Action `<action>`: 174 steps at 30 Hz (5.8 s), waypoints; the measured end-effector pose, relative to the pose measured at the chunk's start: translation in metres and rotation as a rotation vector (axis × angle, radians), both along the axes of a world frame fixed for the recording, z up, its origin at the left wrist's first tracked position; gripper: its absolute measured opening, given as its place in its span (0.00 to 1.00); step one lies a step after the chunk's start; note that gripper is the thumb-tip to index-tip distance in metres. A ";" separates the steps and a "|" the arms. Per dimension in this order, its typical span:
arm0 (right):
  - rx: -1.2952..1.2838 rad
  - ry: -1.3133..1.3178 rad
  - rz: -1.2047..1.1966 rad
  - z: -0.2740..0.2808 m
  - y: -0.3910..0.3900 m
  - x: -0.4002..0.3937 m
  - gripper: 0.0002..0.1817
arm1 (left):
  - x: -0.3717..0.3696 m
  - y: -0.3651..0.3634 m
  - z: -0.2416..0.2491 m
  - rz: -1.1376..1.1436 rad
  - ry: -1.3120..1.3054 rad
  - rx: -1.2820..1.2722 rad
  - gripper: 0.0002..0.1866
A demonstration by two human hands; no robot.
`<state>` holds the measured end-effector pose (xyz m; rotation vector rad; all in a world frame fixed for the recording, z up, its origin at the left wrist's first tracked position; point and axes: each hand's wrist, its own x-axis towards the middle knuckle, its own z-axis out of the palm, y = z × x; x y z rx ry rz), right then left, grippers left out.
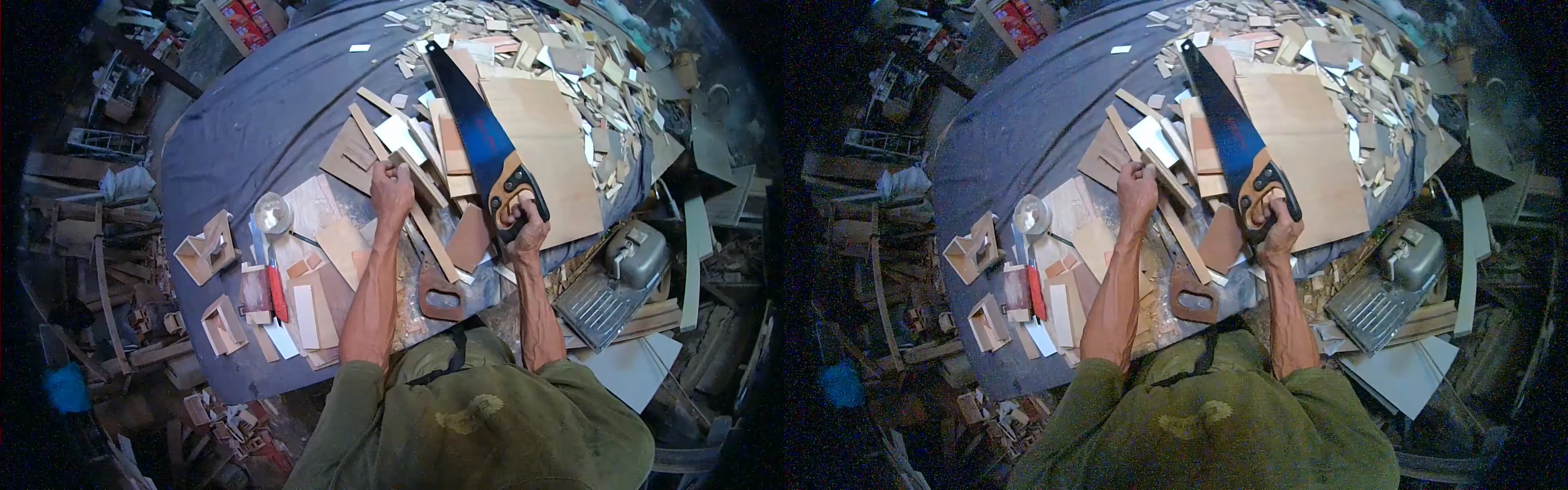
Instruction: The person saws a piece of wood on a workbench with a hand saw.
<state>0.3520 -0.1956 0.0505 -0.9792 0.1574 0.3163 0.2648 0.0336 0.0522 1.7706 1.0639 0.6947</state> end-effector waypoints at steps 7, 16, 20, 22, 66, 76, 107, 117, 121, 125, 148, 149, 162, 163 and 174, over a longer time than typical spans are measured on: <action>0.095 0.104 0.055 -0.015 -0.009 0.016 0.06 | 0.003 -0.016 0.005 -0.006 0.038 0.038 0.27; 0.145 0.206 0.054 -0.026 -0.013 0.023 0.05 | -0.038 0.013 -0.027 -0.048 -0.186 -0.082 0.23; 0.162 0.181 0.069 -0.030 -0.015 0.024 0.06 | -0.064 0.025 -0.057 0.035 -0.124 -0.149 0.21; 0.136 0.168 0.059 -0.034 -0.014 0.024 0.06 | -0.060 0.016 -0.032 0.084 0.005 -0.204 0.18; -0.986 -0.480 0.598 0.052 0.005 -0.022 0.18 | -0.067 0.080 0.007 -0.277 -0.378 -0.466 0.25; -0.796 -0.878 0.840 0.024 0.098 -0.130 0.20 | -0.147 0.021 0.011 -0.340 -0.324 -0.525 0.28; -1.009 -0.739 0.479 -0.055 0.076 -0.172 0.13 | -0.206 -0.011 0.014 -0.007 0.600 0.044 0.45; -0.823 -0.543 0.511 -0.066 0.060 -0.165 0.10 | -0.189 0.019 -0.009 0.016 0.157 -0.077 0.44; -0.904 -0.576 0.535 -0.064 0.049 -0.160 0.08 | -0.168 0.034 0.000 0.004 0.078 -0.109 0.42; -0.739 -0.531 0.500 -0.072 0.049 -0.162 0.09 | -0.143 0.044 -0.008 0.085 0.113 -0.082 0.40; -0.704 -0.332 0.683 -0.048 0.061 -0.195 0.12 | -0.170 0.025 0.007 -0.220 0.683 0.168 0.27; -0.574 -0.228 0.649 -0.058 0.063 -0.196 0.12 | -0.173 0.023 0.006 -0.214 0.675 0.174 0.27; -1.180 -0.682 0.507 -0.066 0.092 -0.204 0.22 | -0.269 0.015 0.004 -0.056 0.239 0.526 0.20; -1.162 -0.664 0.522 -0.067 0.093 -0.204 0.23 | -0.281 0.010 0.010 -0.034 0.278 0.535 0.20; -1.312 -0.901 0.597 -0.080 0.100 -0.198 0.30 | -0.351 -0.021 0.008 0.026 0.505 0.334 0.36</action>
